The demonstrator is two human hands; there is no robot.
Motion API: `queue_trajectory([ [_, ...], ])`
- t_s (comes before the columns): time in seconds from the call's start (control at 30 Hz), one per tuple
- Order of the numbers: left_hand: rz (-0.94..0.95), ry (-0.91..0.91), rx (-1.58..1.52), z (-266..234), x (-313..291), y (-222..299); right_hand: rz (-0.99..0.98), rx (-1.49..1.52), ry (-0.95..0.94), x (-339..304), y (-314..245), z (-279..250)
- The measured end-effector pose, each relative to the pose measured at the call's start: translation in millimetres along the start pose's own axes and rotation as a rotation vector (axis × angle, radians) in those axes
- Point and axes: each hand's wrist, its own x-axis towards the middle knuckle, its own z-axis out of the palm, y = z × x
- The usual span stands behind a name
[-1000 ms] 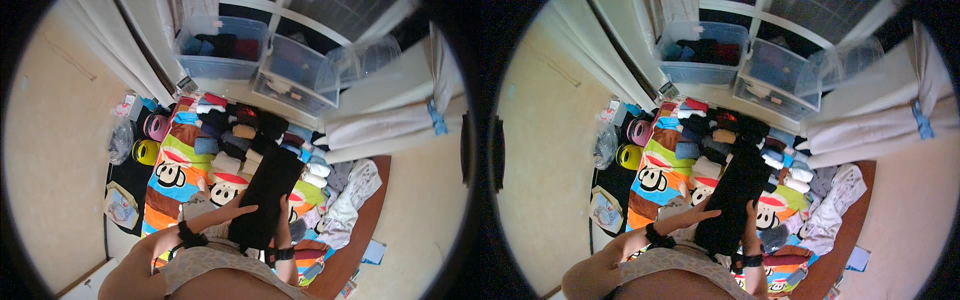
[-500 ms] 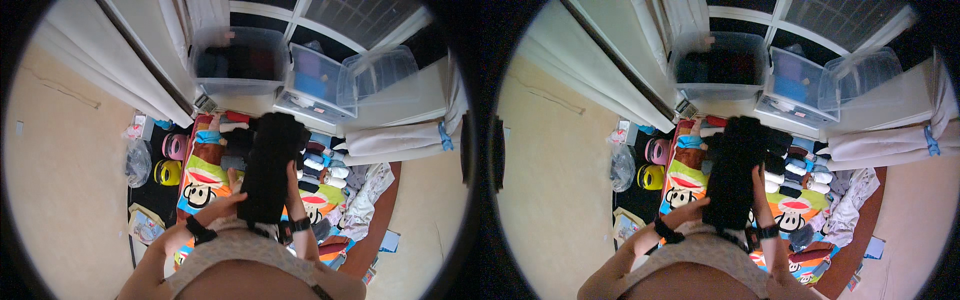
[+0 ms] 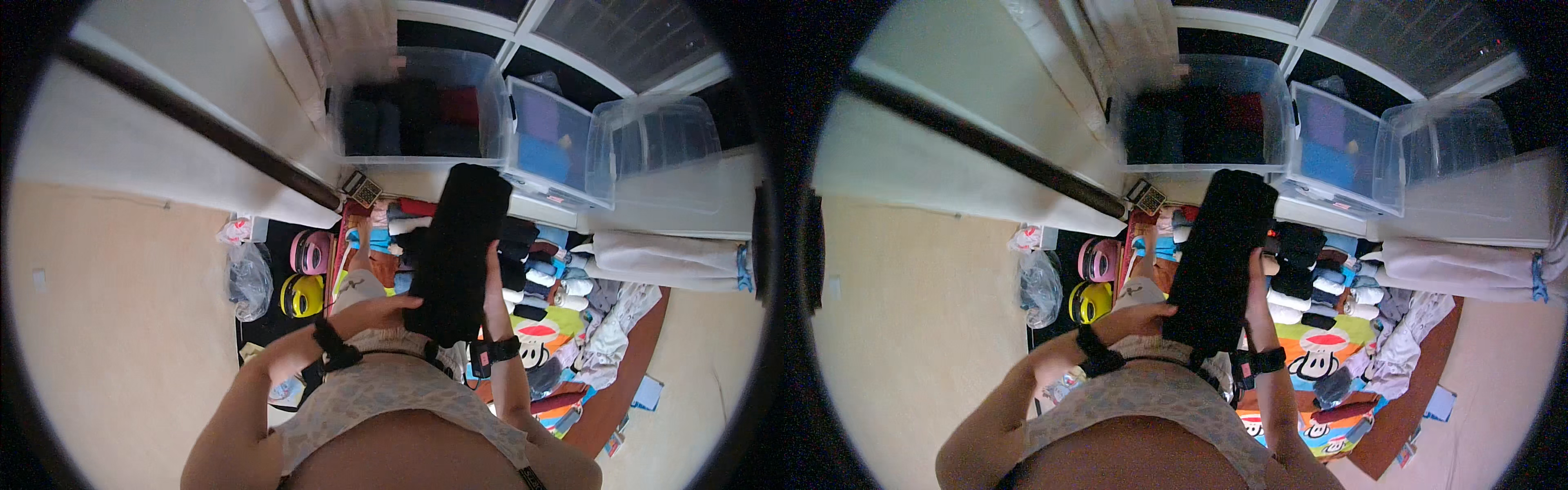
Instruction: The person organizes folded clothes by picking them up from a bed and placing them into a transparent plastic bin.
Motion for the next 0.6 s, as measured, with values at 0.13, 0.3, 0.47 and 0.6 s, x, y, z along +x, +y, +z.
queue_trajectory([
  [0.13,0.038,-0.192,0.391,-17.5,8.7,84.6,-0.034,0.205,0.128,27.8,-13.3,35.5],
  [0.3,-0.182,0.064,0.171,-31.5,25.3,177.8,-0.091,0.323,0.348,79.6,-9.3,70.6],
  [0.47,-0.172,0.131,0.436,-71.6,38.8,244.2,-0.270,0.394,0.422,145.3,-3.1,67.1],
  [0.6,0.118,0.083,0.778,-97.9,56.2,274.0,-0.287,0.184,0.515,188.6,-10.2,78.2],
])
